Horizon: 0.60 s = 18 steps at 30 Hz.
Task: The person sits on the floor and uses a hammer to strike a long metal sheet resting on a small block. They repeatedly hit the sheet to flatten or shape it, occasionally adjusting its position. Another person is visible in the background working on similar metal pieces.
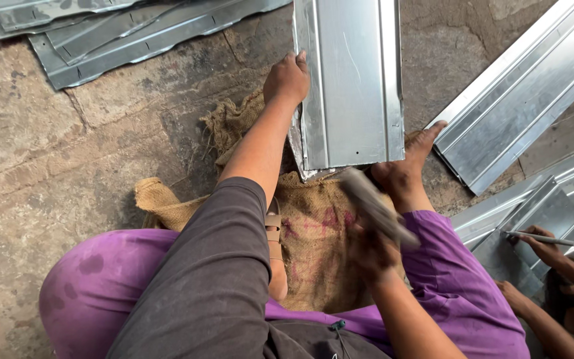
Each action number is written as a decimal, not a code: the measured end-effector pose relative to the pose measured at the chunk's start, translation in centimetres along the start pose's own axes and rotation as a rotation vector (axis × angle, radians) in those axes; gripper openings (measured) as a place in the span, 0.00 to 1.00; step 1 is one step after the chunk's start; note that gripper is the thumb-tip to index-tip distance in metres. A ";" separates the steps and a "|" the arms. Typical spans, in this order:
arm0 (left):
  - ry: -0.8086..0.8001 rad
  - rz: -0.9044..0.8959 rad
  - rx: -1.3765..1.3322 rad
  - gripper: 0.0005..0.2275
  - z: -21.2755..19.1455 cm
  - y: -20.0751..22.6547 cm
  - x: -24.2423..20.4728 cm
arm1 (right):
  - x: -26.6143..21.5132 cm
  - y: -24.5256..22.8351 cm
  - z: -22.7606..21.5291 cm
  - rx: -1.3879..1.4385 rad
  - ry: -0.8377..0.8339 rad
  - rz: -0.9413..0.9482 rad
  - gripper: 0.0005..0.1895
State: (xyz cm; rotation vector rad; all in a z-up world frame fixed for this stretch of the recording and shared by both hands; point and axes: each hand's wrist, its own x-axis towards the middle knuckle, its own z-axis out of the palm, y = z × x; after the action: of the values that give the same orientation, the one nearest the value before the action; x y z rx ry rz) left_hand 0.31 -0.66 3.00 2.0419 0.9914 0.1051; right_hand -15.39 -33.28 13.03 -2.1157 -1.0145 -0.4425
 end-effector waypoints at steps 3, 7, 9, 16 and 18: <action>0.008 0.011 0.013 0.22 -0.1 0.1 -0.5 | 0.1 1.2 1.7 -0.125 -0.337 0.251 0.21; -0.010 -0.005 0.021 0.22 -0.2 0.2 -0.2 | -0.6 2.1 1.4 0.039 -0.246 0.244 0.24; -0.036 -0.015 0.005 0.23 0.0 0.0 -0.1 | -1.2 1.7 1.2 0.078 -0.164 0.107 0.23; -0.016 0.033 -0.025 0.22 0.3 -0.2 0.1 | 2.8 1.2 2.1 0.074 -0.379 0.381 0.24; 0.041 0.082 -0.056 0.22 0.5 -0.6 0.7 | 3.7 1.1 1.5 0.115 -0.265 0.323 0.21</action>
State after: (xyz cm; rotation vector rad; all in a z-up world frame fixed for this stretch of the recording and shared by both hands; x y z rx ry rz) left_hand 0.66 -0.33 2.03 2.0364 0.9198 0.2163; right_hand -12.20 -30.66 13.60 -2.2177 -0.7958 0.0549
